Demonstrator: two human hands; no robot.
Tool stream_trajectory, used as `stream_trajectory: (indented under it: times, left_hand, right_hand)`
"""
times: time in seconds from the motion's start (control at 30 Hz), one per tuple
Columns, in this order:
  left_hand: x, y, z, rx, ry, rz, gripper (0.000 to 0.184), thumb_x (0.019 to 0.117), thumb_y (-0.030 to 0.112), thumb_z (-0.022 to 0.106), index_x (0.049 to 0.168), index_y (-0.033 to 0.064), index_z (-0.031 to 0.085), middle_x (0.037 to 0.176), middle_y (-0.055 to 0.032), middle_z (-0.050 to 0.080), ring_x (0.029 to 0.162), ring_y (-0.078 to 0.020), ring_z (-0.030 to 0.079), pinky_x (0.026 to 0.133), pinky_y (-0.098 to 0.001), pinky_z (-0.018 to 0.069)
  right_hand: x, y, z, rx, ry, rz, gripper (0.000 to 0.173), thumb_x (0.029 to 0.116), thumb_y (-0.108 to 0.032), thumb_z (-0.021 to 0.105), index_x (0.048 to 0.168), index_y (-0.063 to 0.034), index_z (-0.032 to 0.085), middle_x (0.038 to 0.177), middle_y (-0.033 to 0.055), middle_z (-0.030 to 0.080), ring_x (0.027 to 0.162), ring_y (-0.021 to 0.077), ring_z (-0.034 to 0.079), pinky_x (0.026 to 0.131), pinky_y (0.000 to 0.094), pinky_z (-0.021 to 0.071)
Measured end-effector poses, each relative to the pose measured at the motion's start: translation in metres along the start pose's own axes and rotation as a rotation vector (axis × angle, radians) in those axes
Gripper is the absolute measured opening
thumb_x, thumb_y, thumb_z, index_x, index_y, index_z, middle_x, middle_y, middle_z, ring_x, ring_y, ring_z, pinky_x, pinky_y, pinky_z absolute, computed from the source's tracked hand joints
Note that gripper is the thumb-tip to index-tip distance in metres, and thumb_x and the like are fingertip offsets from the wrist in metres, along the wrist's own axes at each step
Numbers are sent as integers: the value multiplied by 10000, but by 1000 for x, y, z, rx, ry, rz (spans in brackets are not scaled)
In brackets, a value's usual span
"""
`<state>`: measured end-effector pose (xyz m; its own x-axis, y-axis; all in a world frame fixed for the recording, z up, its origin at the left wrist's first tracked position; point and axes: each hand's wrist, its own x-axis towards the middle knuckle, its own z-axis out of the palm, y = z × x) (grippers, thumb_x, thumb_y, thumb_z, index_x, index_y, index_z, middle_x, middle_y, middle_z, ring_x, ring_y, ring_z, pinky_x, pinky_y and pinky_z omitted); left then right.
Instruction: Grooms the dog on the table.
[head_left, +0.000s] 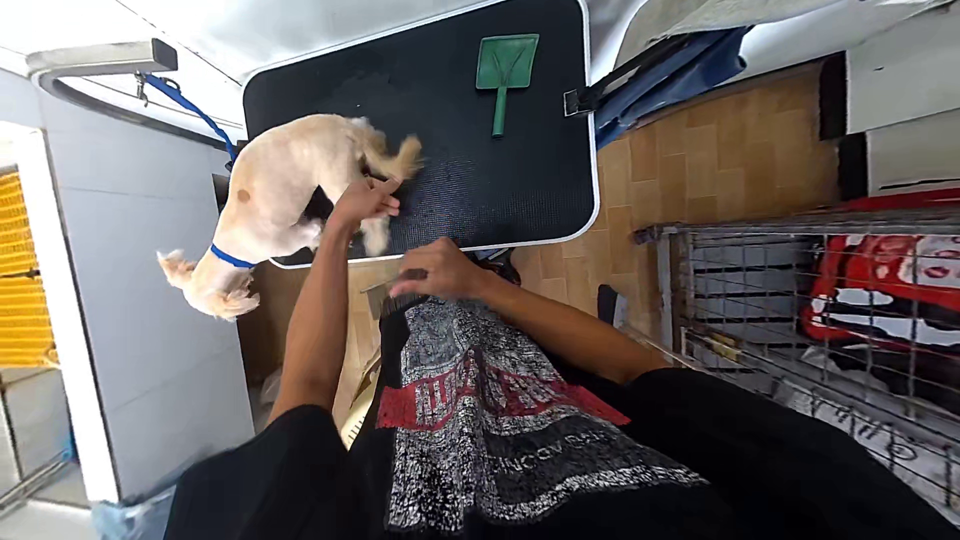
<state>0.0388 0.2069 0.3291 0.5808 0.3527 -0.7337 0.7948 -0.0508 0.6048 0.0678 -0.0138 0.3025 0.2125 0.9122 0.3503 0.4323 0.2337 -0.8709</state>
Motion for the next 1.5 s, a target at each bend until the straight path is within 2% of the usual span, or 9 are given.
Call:
stream_trajectory:
  times: [0.13, 0.23, 0.33, 0.47, 0.7, 0.87, 1.13, 1.27, 1.5]
  left_hand:
    - [31, 16, -6, 577, 452, 174, 452, 1038, 406, 521, 1120, -1, 701, 1049, -216, 727, 1018, -393, 705, 895, -630, 541]
    - [38, 36, -53, 942, 758, 384, 519, 937, 235, 621, 1395, 0, 557, 1447, -303, 508, 1385, -531, 415, 1037, -774, 329]
    - [81, 48, -108, 1209, 703, 300, 899, 829, 305, 725, 1570, -8, 323, 1624, -315, 264, 1520, -539, 158, 1121, -819, 88]
    - [117, 85, -132, 1298, 403, -38, 474, 889, 273, 748, 1207, -64, 648, 1302, -320, 609, 1236, -532, 560, 948, -761, 435]
    - [173, 63, -189, 1181, -48, 57, 383, 1036, 277, 571, 1147, -75, 672, 1158, -309, 670, 1129, -467, 643, 972, -682, 476]
    - [135, 52, -202, 192, 114, 281, 538, 1135, 406, 264, 1168, -30, 579, 892, -104, 684, 810, -200, 717, 803, -423, 623]
    - [63, 28, -168, -245, 287, 823, 464, 1126, 252, 146, 1123, 8, 541, 1408, -137, 611, 1378, -224, 522, 1166, -416, 409]
    - [50, 22, -147, -481, 379, 813, 355, 1120, 342, 290, 1088, 178, 603, 1236, 47, 672, 1138, -58, 611, 1004, -304, 503]
    - [45, 7, -119, -352, 691, 798, 476, 1096, 525, 275, 1295, 158, 504, 1089, 72, 657, 1015, -25, 653, 895, -291, 575]
  right_hand:
    - [-42, 4, -22, 129, -19, 296, 483, 991, -474, 636, 800, -33, 683, 671, 57, 618, 638, 142, 600, 630, 371, 518]
    - [-64, 8, -40, 183, 179, 644, 383, 1038, -358, 569, 883, -27, 684, 693, 56, 594, 632, 142, 574, 621, 378, 511]
    - [-67, 18, -48, 247, 270, 868, 413, 1081, -389, 498, 922, -40, 651, 696, 66, 548, 592, 159, 524, 577, 371, 475]
    - [-25, 35, -30, 605, 432, 1021, 373, 1104, -386, 442, 973, -73, 596, 676, 0, 489, 505, 70, 440, 487, 224, 409]
    - [87, 69, -2, 930, 521, 1049, 380, 1123, -366, 389, 1238, -54, 572, 860, 39, 561, 646, 111, 549, 623, 302, 521]
    - [166, 88, 16, 1128, 711, 1116, 361, 1130, -320, 375, 1295, -38, 528, 922, 104, 585, 678, 177, 596, 637, 354, 552]
    - [263, 75, 71, 1048, 538, 1163, 491, 1100, -435, 429, 1331, -24, 567, 1201, 225, 619, 1026, 324, 634, 864, 522, 534]
    - [270, 72, 76, 916, 526, 1075, 498, 1075, -474, 476, 1211, -28, 652, 1127, 202, 661, 1028, 315, 642, 889, 545, 519]
    - [256, 53, 61, 724, 544, 836, 418, 1059, -423, 547, 954, -32, 652, 752, 115, 592, 605, 209, 568, 569, 396, 501]
